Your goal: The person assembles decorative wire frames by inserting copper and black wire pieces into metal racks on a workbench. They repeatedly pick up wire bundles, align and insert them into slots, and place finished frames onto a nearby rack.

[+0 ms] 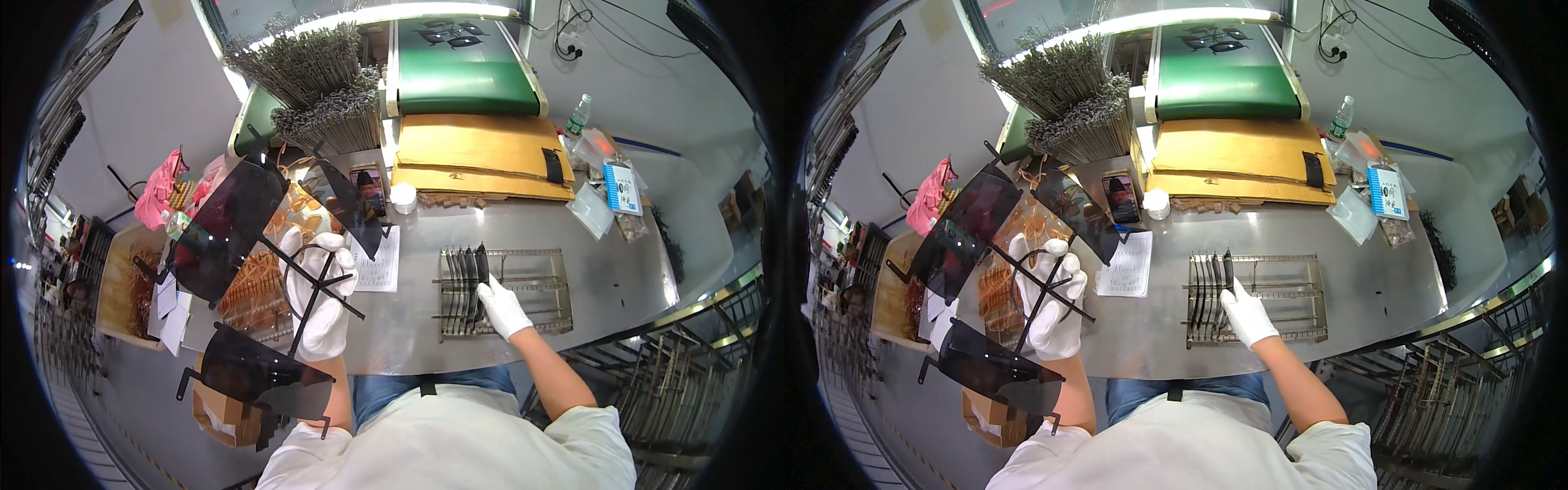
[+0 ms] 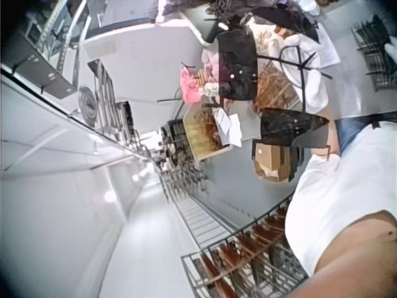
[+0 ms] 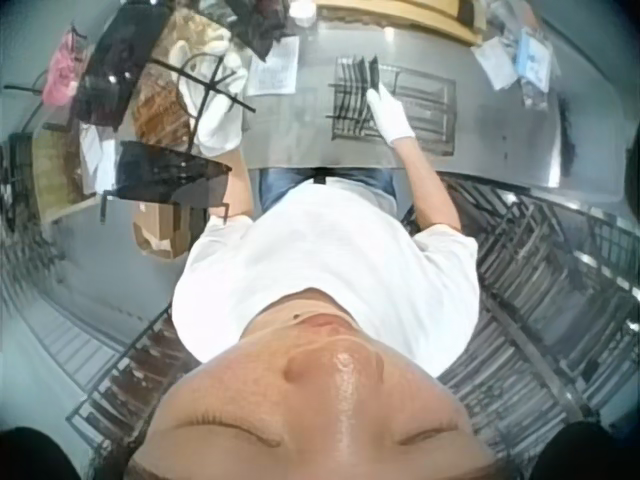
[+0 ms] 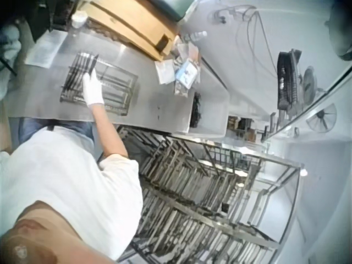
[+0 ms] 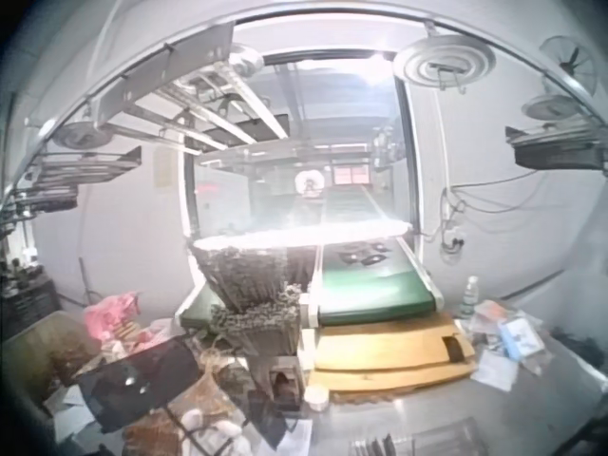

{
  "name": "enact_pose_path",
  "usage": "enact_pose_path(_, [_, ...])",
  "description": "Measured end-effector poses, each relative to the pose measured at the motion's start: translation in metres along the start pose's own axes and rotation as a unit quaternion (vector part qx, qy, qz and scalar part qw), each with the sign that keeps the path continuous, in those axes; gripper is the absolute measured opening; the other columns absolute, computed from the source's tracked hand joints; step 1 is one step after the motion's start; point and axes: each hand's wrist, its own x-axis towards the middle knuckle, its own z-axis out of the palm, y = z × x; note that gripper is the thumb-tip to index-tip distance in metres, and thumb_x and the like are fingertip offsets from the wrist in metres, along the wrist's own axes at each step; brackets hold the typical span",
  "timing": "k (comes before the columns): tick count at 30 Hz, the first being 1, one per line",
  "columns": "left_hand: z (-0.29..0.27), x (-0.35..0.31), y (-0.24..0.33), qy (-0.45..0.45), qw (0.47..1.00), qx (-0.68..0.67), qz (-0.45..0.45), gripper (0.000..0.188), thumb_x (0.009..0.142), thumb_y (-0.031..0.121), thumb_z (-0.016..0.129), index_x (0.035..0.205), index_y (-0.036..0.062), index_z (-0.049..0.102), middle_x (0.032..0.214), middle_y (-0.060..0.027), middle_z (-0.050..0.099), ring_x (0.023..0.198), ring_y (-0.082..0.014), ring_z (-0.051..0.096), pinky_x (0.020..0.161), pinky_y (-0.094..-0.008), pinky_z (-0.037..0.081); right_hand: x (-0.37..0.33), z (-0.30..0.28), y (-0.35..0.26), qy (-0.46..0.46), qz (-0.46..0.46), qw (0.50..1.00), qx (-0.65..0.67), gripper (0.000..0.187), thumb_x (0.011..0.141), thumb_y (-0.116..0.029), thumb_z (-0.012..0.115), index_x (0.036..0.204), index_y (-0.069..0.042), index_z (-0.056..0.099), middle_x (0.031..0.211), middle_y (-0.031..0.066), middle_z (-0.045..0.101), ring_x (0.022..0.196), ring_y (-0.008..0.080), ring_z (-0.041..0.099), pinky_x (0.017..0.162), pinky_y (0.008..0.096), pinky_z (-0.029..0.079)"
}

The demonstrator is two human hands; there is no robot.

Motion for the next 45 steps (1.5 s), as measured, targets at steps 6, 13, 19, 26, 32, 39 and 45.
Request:
enact_pose_path(6, [-0.006,0.002,-0.003,0.015,1.0,0.005,0.016,0.067,0.11,0.049,0.04,0.132,-0.0126,0.054,0.135,-0.0273,0.059,0.127,-0.0505,0.055,0.097,-0.0645,0.049,0.005,0.011,0.024,0.064,-0.02,0.998,-0.004,0.055,0.104,-0.035,0.044,0.154,-0.013,0.044,0.102,0.0371,0.064,0.092,0.0541,0.063,0.082,0.0546,0.05])
enact_pose_path(13, [-0.003,0.001,0.0,-0.007,0.999,0.028,0.018,0.072,0.111,0.052,0.035,0.134,-0.0139,0.053,0.137,-0.0287,0.058,0.128,-0.0531,0.053,0.093,-0.0631,0.049,-0.003,0.019,0.025,0.113,-0.052,0.992,-0.022,0.057,0.102,-0.026,0.045,0.157,-0.009,0.041,0.081,0.0332,0.062,0.073,0.0494,0.062,0.07,0.0524,0.049])
enact_pose_path(19, [0.025,0.01,0.0,-0.05,0.994,-0.015,-0.093,0.073,0.11,0.053,0.034,0.138,-0.012,0.052,0.143,-0.0296,0.053,0.134,-0.0535,0.046,0.096,-0.0619,0.046,-0.006,0.023,0.019,0.1,-0.056,0.993,-0.033,0.065,0.101,-0.028,0.048,0.161,-0.01,0.033,0.079,0.0322,0.064,0.076,0.0496,0.065,0.073,0.0576,0.05])
enact_pose_path(26, [0.009,0.012,-0.005,-0.019,0.999,-0.026,-0.016,0.069,0.11,0.051,0.039,0.143,-0.0098,0.048,0.138,-0.0283,0.054,0.134,-0.0523,0.047,0.104,-0.065,0.046,0.006,0.012,0.028,0.053,-0.032,0.998,-0.009,0.063,0.104,-0.039,0.044,0.162,-0.017,0.034,0.083,0.0361,0.061,0.079,0.0515,0.064,0.077,0.0537,0.05])
enact_pose_path(32, [0.007,0.01,-0.043,0.127,0.903,0.323,0.254,0.053,0.105,0.026,0.06,0.153,0.0087,0.045,0.136,-0.0293,0.054,0.118,-0.0452,0.061,0.092,-0.0534,0.06,0.001,0.006,-0.01,0.028,-0.023,0.961,-0.275,0.091,0.101,-0.06,0.051,0.166,-0.007,0.016,0.085,0.0256,0.072,0.079,0.043,0.071,0.077,0.0498,0.056])
enact_pose_path(39, [0.022,0.024,-0.096,0.038,0.872,0.484,0.053,0.062,0.085,0.02,0.083,0.135,0.0076,0.048,0.132,-0.0224,0.059,0.12,-0.0378,0.065,0.104,-0.0498,0.053,-0.033,-0.036,-0.08,0.186,-0.371,0.888,-0.198,0.107,0.082,-0.033,0.087,0.163,-0.004,0.024,0.127,0.0247,0.062,0.101,0.039,0.068,0.086,0.0422,0.058])
enact_pose_path(45, [0.015,0.031,-0.111,-0.124,0.971,0.176,-0.106,0.052,0.088,0.018,0.079,0.131,0.0082,0.054,0.131,-0.0283,0.057,0.114,-0.0432,0.066,0.092,-0.0523,0.06,-0.057,-0.026,-0.09,-0.354,-0.048,0.774,0.523,0.079,0.089,-0.008,0.054,0.164,-0.006,0.03,0.111,0.0069,0.067,0.082,0.012,0.063,0.072,0.0212,0.051])
